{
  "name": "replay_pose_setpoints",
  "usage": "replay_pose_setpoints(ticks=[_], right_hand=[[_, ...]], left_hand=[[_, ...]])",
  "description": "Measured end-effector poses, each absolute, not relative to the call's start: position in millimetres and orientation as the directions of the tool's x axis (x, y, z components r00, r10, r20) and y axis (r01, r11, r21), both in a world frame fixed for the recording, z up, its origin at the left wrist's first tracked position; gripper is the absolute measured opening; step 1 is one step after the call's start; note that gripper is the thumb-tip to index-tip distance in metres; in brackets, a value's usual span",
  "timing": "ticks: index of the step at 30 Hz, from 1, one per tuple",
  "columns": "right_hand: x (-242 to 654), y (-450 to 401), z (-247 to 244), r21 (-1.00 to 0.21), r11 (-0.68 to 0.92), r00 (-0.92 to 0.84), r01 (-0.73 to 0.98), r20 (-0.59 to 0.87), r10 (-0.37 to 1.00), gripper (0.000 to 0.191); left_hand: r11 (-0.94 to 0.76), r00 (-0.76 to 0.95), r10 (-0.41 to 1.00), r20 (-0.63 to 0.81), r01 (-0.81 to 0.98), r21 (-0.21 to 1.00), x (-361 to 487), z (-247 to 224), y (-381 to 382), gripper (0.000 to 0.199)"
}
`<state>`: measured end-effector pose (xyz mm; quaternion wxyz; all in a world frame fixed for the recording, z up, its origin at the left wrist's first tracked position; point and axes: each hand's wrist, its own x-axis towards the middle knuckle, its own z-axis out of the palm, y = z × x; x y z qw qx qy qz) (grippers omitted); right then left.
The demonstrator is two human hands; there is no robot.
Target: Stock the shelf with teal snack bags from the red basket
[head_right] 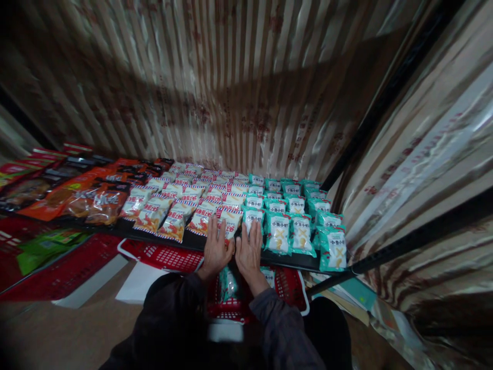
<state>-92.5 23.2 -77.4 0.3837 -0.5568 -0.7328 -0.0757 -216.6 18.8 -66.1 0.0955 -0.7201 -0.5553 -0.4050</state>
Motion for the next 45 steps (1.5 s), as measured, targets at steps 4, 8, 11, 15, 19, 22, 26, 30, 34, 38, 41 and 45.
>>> replay_pose_setpoints(ticks=[4,8,11,15,19,22,26,30,34,38,41,45], right_hand=[[-93.3,23.1,-79.9,-0.304,0.363,-0.087,0.881,0.65,0.755,0.053],[-95.4,22.4,-81.0,-0.301,0.334,-0.07,0.893,0.64,0.765,0.05],[-96.1,22.8,-81.3,-0.302,0.324,-0.057,0.897,0.646,0.761,0.047],[-95.8,23.3,-81.8,-0.292,0.33,-0.061,0.898,0.659,0.75,0.046],[-95.9,22.6,-81.2,-0.316,0.322,-0.042,0.892,0.653,0.756,0.046],[-95.9,22.5,-78.2,-0.332,0.299,-0.013,0.895,0.651,0.759,0.047],[-95.2,26.6,-71.1,-0.302,0.297,-0.03,0.906,0.655,0.755,0.045],[-94.9,32.5,-68.4,-0.271,0.259,-0.021,0.927,0.653,0.757,0.042],[-95.0,32.5,-71.4,-0.277,0.23,-0.004,0.933,0.63,0.776,0.045],[-94.4,29.9,-73.9,-0.276,0.242,-0.02,0.93,0.62,0.784,0.047],[-94.3,29.6,-74.2,-0.275,0.231,-0.013,0.933,0.617,0.787,0.046],[-95.5,29.4,-73.2,-0.265,0.22,-0.013,0.939,0.611,0.792,0.046]], left_hand=[[-0.367,0.025,0.694,0.72,0.872,0.323,-218.0,-65.7,22.9,0.077],[-0.356,0.019,0.686,0.727,0.88,0.313,-219.4,-63.8,28.2,0.074],[-0.344,0.015,0.694,0.72,0.885,0.312,-218.2,-62.5,33.8,0.067],[-0.353,0.059,0.714,0.697,0.89,0.287,-216.0,-64.4,37.8,0.056],[-0.315,0.039,0.724,0.689,0.907,0.279,-215.6,-64.9,37.3,0.055],[-0.304,0.029,0.711,0.703,0.914,0.269,-214.9,-60.9,38.6,0.05],[-0.309,0.04,0.679,0.733,0.921,0.235,-212.7,-55.9,45.1,0.046],[-0.323,0.066,0.633,0.771,0.928,0.186,-210.2,-55.6,51.9,0.042],[-0.33,0.059,0.625,0.779,0.923,0.195,-209.1,-55.6,54.4,0.042],[-0.35,0.071,0.616,0.784,0.917,0.192,-209.1,-55.0,55.5,0.042],[-0.362,0.099,0.618,0.78,0.917,0.171,-208.8,-54.8,56.6,0.042],[-0.348,0.107,0.66,0.744,0.921,0.176,-207.2,-54.5,56.8,0.043]])
